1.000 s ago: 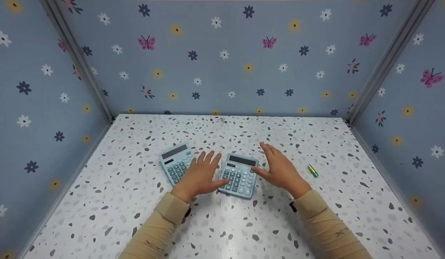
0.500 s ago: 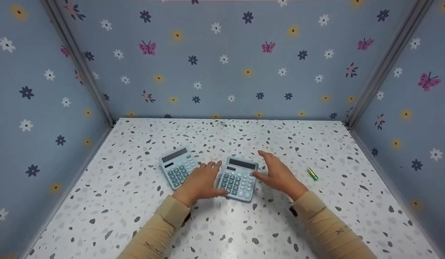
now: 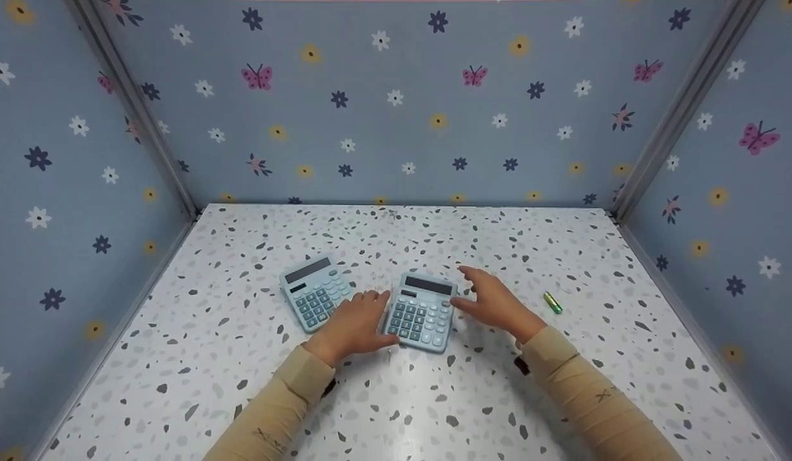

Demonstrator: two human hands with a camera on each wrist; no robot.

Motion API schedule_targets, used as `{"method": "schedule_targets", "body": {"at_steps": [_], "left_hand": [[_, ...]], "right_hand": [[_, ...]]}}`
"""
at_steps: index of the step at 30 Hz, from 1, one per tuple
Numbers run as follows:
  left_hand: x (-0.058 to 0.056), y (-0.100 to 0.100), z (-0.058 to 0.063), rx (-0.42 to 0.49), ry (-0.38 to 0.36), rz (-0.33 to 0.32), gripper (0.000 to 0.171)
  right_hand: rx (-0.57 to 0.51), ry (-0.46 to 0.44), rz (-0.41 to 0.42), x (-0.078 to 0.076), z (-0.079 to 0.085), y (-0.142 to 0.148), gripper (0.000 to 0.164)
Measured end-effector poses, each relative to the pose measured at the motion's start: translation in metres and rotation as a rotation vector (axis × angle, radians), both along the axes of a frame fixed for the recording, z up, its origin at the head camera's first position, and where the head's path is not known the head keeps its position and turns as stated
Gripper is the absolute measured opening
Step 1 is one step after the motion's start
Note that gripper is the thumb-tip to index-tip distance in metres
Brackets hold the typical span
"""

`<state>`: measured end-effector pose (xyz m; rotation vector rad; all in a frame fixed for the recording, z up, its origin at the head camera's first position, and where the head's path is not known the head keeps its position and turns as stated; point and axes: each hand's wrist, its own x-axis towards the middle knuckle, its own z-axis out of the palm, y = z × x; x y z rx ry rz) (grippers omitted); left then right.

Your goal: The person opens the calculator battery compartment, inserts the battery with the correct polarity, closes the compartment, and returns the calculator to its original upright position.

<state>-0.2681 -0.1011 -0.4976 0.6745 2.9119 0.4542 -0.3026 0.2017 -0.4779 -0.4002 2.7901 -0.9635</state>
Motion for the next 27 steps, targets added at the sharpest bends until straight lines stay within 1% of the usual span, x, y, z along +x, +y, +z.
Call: {"method": "schedule_targets", "body": {"at_steps": [4,11,16,21,25,27], "left_hand": [[-0.001,0.001,-0.002,-0.001,-0.002,0.000,0.101],[-0.005,0.003,-0.004,-0.017,-0.005,0.001,0.099],[-0.007,0.004,-0.004,0.005,-0.009,0.006,0.093],[-0.010,0.004,-0.003,0.012,-0.018,0.001,0.087],[-0.010,0.005,-0.002,0.044,-0.045,-0.002,0.083],[-0.010,0.006,-0.002,0.067,-0.058,-0.009,0.077]], "right_hand": [[-0.006,-0.020,0.010,-0.005,0.000,-0.002,0.077],[0.016,-0.032,0.055,-0.016,0.002,-0.006,0.073],[0.027,-0.060,0.039,-0.022,0.002,-0.009,0.064],[0.033,-0.089,0.014,-0.030,0.000,-0.013,0.049],[0.047,-0.102,0.023,-0.035,-0.001,-0.015,0.041],[0.052,-0.107,0.033,-0.037,-0.003,-0.016,0.038]]}}
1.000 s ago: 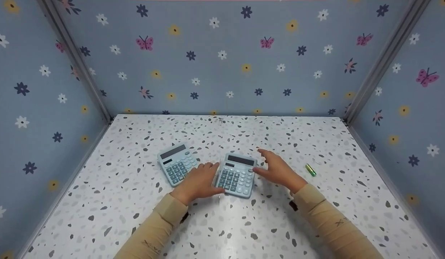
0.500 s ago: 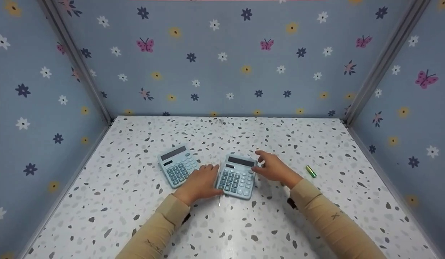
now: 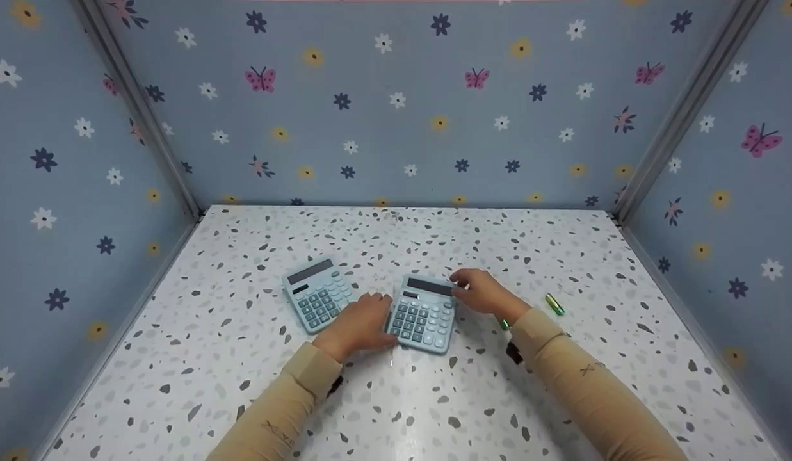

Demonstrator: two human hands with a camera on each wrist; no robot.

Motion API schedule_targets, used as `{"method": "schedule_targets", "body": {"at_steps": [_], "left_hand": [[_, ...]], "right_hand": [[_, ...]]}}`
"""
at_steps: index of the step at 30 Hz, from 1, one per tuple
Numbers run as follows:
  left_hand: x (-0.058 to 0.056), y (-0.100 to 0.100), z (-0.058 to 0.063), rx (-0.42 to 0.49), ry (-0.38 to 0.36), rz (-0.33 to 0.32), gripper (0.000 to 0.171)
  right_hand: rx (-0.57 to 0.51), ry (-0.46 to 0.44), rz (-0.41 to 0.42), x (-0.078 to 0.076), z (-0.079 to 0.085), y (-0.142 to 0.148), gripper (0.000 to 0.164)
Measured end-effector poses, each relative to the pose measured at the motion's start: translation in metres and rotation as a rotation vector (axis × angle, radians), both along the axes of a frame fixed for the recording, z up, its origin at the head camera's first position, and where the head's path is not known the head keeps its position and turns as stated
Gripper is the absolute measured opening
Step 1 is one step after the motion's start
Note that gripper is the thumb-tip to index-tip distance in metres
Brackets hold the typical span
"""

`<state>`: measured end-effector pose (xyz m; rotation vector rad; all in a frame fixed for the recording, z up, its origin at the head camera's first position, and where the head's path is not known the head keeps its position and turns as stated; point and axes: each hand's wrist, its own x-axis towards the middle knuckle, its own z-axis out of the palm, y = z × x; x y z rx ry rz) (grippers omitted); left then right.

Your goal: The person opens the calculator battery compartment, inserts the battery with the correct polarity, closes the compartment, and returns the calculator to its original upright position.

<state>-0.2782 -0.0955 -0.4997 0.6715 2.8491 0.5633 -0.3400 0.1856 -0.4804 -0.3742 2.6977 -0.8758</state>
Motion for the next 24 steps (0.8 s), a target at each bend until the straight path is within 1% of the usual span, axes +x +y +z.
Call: {"method": "schedule_targets", "body": {"at_steps": [5,9,12,15,20,22,24], "left_hand": [[0.001,0.002,0.000,0.082,-0.038,-0.008,0.054],[0.002,0.004,-0.001,0.150,-0.069,0.010,0.039],[0.002,0.005,-0.002,0.186,-0.085,0.016,0.036],[0.003,0.006,-0.002,0.210,-0.106,0.026,0.036],[0.003,0.007,-0.003,0.250,-0.167,0.068,0.038],[0.002,0.008,-0.004,0.256,-0.177,0.075,0.038],[0.002,0.008,-0.004,0.255,-0.172,0.072,0.037]], "right_hand": [[0.014,-0.038,-0.007,-0.006,-0.004,-0.002,0.034],[0.018,-0.078,-0.025,-0.008,-0.006,-0.005,0.035],[0.024,-0.086,-0.020,-0.008,-0.008,-0.006,0.035],[0.023,-0.079,-0.011,-0.008,-0.010,-0.006,0.035],[-0.031,-0.050,0.024,-0.009,-0.012,-0.004,0.031],[-0.044,-0.038,0.036,-0.010,-0.013,-0.004,0.029],[-0.045,-0.044,0.031,-0.011,-0.014,-0.004,0.029]]}}
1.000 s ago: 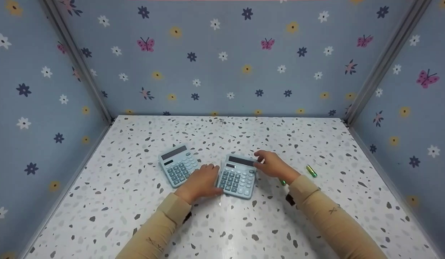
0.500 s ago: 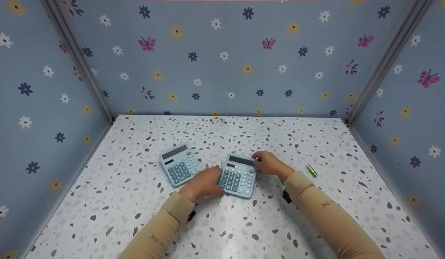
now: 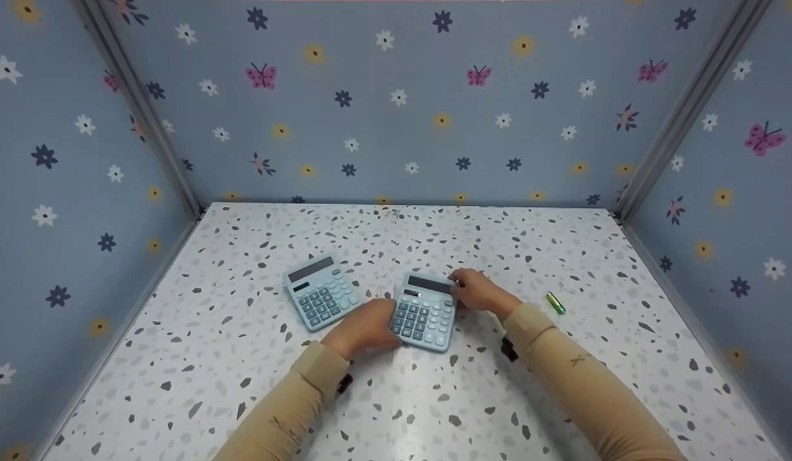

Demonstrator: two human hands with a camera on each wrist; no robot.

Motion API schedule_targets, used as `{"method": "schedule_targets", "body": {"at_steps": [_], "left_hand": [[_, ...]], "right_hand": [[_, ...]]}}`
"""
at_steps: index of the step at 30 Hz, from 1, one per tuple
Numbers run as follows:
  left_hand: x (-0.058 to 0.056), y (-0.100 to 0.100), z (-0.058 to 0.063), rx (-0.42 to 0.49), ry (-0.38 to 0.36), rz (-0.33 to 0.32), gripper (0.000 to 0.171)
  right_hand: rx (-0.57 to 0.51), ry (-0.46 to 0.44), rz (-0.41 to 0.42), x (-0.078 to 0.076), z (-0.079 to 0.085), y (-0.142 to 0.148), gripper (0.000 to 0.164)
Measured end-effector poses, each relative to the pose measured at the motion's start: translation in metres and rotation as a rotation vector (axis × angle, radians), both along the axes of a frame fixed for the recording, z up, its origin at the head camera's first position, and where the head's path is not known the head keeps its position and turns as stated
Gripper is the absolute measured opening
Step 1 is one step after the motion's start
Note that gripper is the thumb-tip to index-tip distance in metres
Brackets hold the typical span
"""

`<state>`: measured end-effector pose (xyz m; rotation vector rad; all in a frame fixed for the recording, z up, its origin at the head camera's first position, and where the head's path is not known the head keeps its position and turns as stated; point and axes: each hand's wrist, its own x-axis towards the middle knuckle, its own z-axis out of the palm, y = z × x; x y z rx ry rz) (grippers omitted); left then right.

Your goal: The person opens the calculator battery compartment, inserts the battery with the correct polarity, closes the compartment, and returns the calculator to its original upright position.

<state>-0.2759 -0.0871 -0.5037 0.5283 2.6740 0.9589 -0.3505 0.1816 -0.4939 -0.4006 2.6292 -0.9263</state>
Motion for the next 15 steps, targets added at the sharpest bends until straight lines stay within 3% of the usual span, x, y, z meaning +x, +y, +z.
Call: {"method": "schedule_targets", "body": {"at_steps": [6,12,15], "left_hand": [[-0.001,0.000,0.001,0.030,0.031,-0.014,0.040],[-0.004,-0.003,0.007,0.159,0.003,-0.023,0.060],[-0.003,-0.005,0.010,0.175,0.017,-0.011,0.067]], "right_hand": [[-0.007,-0.032,-0.057,-0.002,0.002,0.000,0.032],[-0.113,-0.055,-0.082,-0.002,0.013,0.005,0.029],[-0.162,-0.039,-0.080,-0.001,0.018,0.008,0.028]]}}
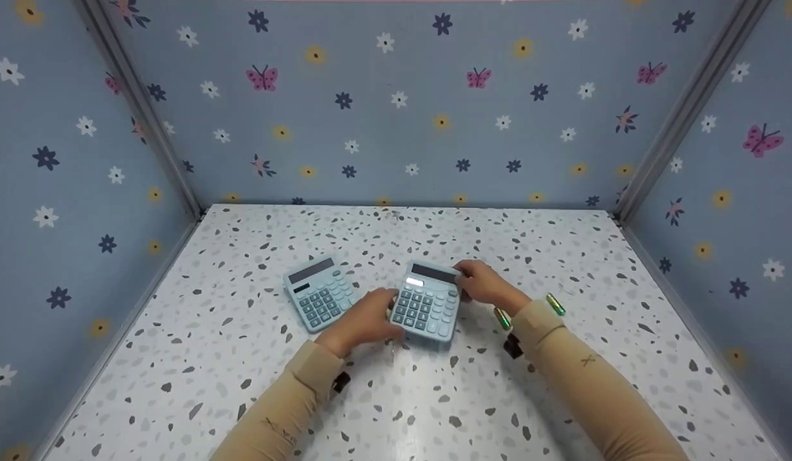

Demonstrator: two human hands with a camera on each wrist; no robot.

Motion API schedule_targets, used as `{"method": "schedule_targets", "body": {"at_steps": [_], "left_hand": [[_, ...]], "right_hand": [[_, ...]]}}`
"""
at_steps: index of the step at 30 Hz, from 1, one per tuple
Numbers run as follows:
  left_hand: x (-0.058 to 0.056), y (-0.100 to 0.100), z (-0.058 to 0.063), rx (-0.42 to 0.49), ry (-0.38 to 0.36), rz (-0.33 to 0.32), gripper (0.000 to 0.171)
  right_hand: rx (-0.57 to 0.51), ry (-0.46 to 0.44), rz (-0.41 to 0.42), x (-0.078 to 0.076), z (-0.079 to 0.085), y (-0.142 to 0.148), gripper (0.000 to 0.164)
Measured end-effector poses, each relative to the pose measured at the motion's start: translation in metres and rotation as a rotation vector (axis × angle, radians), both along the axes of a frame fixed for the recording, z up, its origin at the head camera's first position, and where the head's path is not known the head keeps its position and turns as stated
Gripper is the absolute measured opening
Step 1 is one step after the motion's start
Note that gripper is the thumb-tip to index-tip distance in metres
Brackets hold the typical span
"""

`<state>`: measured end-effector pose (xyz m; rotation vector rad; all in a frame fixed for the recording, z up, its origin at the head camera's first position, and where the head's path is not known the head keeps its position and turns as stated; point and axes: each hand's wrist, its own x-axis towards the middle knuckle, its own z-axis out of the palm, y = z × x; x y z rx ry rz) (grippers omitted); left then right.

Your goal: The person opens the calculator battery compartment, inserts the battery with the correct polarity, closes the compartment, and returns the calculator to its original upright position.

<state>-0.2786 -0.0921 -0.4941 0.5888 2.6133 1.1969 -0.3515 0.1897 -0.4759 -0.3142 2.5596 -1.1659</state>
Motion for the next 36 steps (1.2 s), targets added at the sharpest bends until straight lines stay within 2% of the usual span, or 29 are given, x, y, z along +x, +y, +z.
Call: {"method": "schedule_targets", "body": {"at_steps": [7,11,17,22,30,33,36], "left_hand": [[0.004,-0.004,0.004,0.042,0.082,-0.016,0.074],[0.007,-0.004,0.004,0.039,0.173,-0.036,0.075],[0.008,-0.004,0.002,0.037,0.314,-0.025,0.073],[0.012,-0.005,0.001,-0.072,0.564,-0.093,0.069],[0.020,-0.002,0.005,-0.277,1.052,-0.239,0.057],[0.021,0.000,0.006,-0.328,1.174,-0.274,0.049],[0.020,0.000,0.006,-0.337,1.239,-0.294,0.043]], "right_hand": [[-0.130,0.036,0.010,0.006,0.012,0.008,0.026],[-0.182,0.022,0.012,0.010,0.019,0.013,0.027],[-0.221,0.013,0.014,0.017,0.026,0.017,0.027],[-0.227,-0.001,-0.005,0.025,0.029,0.016,0.028],[-0.272,-0.027,0.007,0.034,0.025,0.016,0.028],[-0.289,-0.047,-0.006,0.035,0.024,0.016,0.029],[-0.293,-0.070,-0.020,0.037,0.023,0.016,0.030]]}}
